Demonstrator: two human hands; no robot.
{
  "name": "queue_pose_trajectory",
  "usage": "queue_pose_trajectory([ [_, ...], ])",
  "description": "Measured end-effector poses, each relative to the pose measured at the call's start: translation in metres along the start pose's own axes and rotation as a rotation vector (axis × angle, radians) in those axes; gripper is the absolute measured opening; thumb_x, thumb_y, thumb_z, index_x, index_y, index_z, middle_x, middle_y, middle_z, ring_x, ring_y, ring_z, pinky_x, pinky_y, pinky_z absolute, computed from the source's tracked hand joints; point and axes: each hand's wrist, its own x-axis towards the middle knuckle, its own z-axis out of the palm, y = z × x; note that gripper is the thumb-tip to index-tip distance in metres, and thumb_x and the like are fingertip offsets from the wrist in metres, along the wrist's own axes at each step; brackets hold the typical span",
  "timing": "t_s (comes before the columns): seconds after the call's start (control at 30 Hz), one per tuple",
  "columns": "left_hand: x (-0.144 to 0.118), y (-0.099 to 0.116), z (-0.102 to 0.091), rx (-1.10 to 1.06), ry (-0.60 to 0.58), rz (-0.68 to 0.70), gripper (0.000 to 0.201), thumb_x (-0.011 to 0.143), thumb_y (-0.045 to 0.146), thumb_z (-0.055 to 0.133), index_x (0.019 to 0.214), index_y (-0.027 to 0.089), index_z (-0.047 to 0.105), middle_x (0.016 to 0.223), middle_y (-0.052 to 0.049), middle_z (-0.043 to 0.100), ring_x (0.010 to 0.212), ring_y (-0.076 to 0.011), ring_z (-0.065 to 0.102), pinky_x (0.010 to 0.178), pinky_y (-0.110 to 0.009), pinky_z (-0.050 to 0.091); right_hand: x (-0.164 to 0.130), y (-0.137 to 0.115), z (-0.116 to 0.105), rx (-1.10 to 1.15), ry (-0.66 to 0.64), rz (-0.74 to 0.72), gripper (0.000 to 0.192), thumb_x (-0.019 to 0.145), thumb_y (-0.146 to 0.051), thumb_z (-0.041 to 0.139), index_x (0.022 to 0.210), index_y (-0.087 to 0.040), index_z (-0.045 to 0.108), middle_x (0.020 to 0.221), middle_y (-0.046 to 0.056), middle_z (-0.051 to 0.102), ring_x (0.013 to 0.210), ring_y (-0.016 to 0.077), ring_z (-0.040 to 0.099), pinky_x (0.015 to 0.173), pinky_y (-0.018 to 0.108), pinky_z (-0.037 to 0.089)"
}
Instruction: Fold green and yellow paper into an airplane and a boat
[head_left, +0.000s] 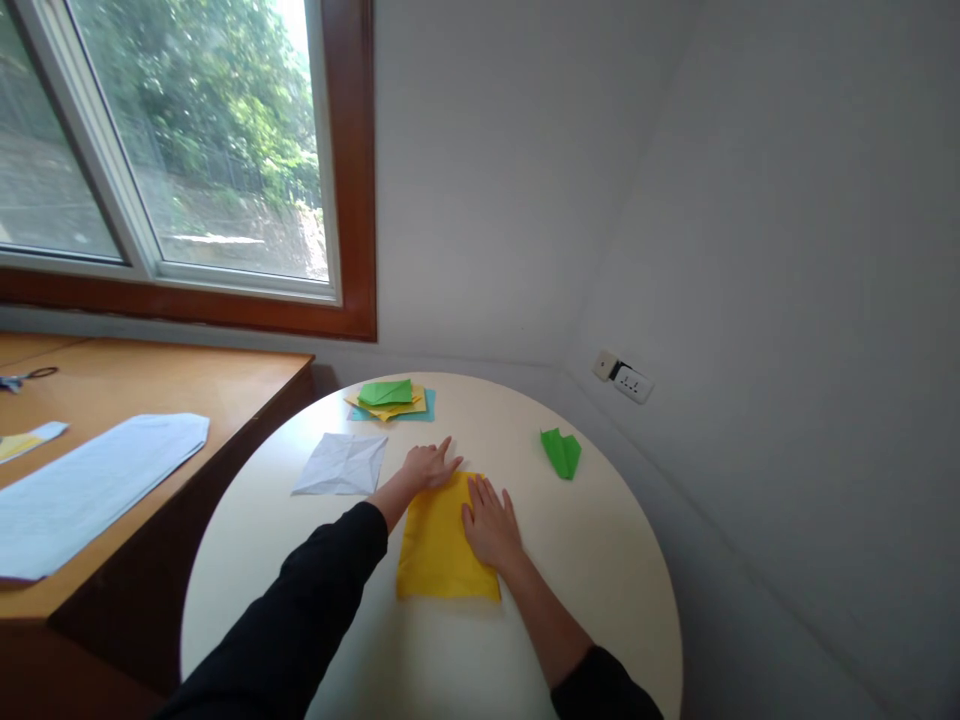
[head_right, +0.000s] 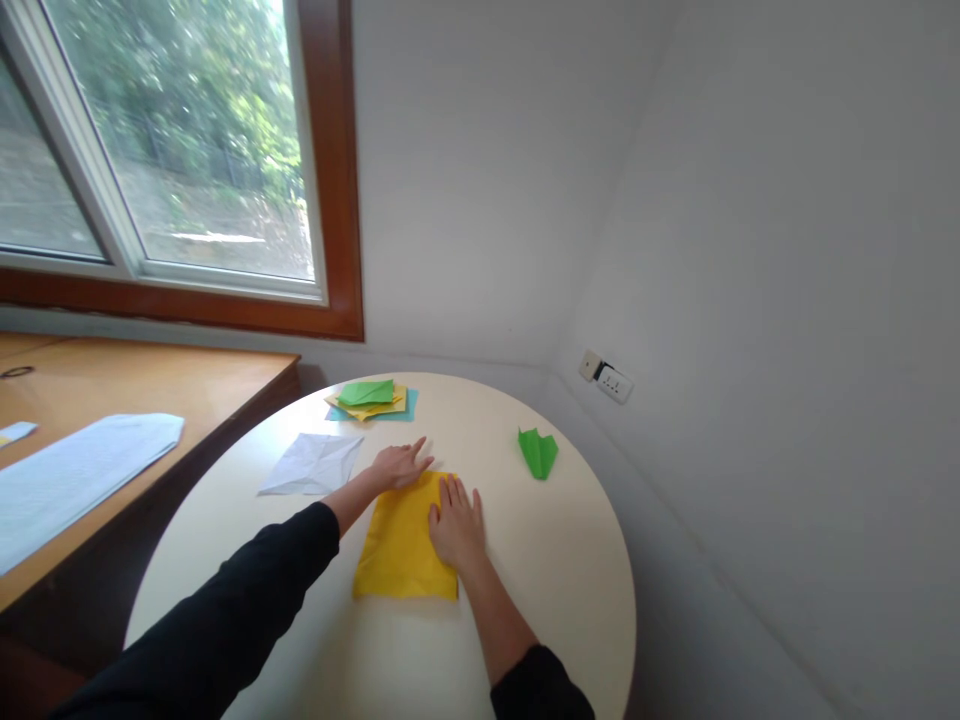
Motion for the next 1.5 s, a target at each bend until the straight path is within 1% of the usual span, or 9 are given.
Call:
queue_pose_trajectory([
  [0.1,-0.012,0.001,0.000,0.012,0.016,0.011,0.069,0.086,0.060,0.018,0.142,0.019,0.020,0.118,-0.016,0.060,0.106,-0.0284,0.059,0.088,-0.038,0.039,0.000,0.000,0.001,-0.002,0.003,0.001,0.055,0.091,-0.033,0.018,0.142,-0.013,0.022,0.150,0.007,0.020,0.138,0.0170,0.013,0.110,0.041,0.004],
  [0.27,-0.030,0.003,0.003,0.039,0.073,0.049,0.070,0.086,0.060,0.019,0.141,0.018,0.023,0.114,-0.016,0.062,0.105,-0.0274,0.059,0.093,-0.040,0.035,0.000,0.000,0.002,0.003,-0.001,0.010,0.055,0.091,-0.032,0.019,0.142,-0.012,0.021,0.150,0.007,0.020,0.138,0.0170,0.014,0.110,0.042,0.003],
  [0.43,-0.042,0.009,0.013,0.068,0.183,0.042,0.066,0.088,0.055,0.015,0.140,0.018,0.027,0.113,-0.015,0.063,0.112,-0.0270,0.053,0.107,-0.048,0.011,0.000,0.001,0.002,0.005,0.013,-0.003,0.055,0.091,-0.032,0.019,0.142,-0.013,0.023,0.149,0.008,0.022,0.138,0.0172,0.014,0.110,0.042,0.004],
  [0.53,-0.047,0.013,0.020,0.080,0.254,0.025,0.064,0.089,0.052,0.013,0.140,0.017,0.029,0.113,-0.015,0.062,0.112,-0.0262,0.051,0.109,-0.046,0.005,0.000,0.001,0.003,0.013,0.026,-0.005,0.055,0.091,-0.033,0.018,0.141,-0.013,0.025,0.149,0.007,0.023,0.138,0.0168,0.015,0.110,0.042,0.004],
  [0.73,-0.047,0.015,0.027,0.087,0.345,0.024,0.058,0.090,0.047,0.017,0.137,0.017,0.034,0.104,-0.013,0.062,0.107,-0.0242,0.053,0.110,-0.044,0.007,0.001,0.003,0.006,0.025,0.047,-0.016,0.055,0.090,-0.033,0.018,0.141,-0.012,0.025,0.149,0.006,0.024,0.138,0.0167,0.016,0.110,0.043,0.005],
  [1.0,-0.044,0.014,0.030,0.066,0.381,0.053,0.054,0.089,0.045,0.030,0.133,0.015,0.040,0.100,-0.012,0.062,0.102,-0.0253,0.055,0.108,-0.047,0.011,0.002,0.004,0.008,0.020,0.052,-0.011,0.055,0.089,-0.034,0.020,0.141,-0.015,0.026,0.149,0.006,0.024,0.137,0.0168,0.017,0.110,0.042,0.004],
  [1.17,-0.048,0.010,0.038,0.012,0.382,0.041,0.051,0.088,0.039,0.034,0.134,0.017,0.038,0.115,-0.014,0.058,0.113,-0.0259,0.049,0.109,-0.049,0.010,0.001,0.003,0.007,0.034,0.063,-0.002,0.057,0.089,-0.036,0.020,0.141,-0.012,0.026,0.148,0.007,0.024,0.137,0.0178,0.018,0.111,0.042,0.004],
  [1.33,-0.053,0.005,0.042,-0.058,0.372,0.020,0.056,0.087,0.034,0.037,0.138,0.014,0.029,0.135,-0.018,0.043,0.129,-0.0269,0.034,0.108,-0.050,0.015,0.001,0.002,0.007,0.038,0.067,0.024,0.058,0.089,-0.038,0.022,0.141,-0.012,0.026,0.149,0.008,0.024,0.137,0.0191,0.019,0.110,0.041,0.003],
  [1.5,-0.067,0.004,0.037,-0.105,0.358,0.097,0.051,0.085,0.025,0.039,0.136,0.018,0.034,0.140,-0.013,0.039,0.134,-0.0217,0.027,0.111,-0.044,0.017,0.002,0.002,0.007,0.039,0.032,0.035,0.059,0.089,-0.038,0.022,0.141,-0.012,0.024,0.149,0.007,0.022,0.137,0.0188,0.017,0.110,0.041,0.003],
])
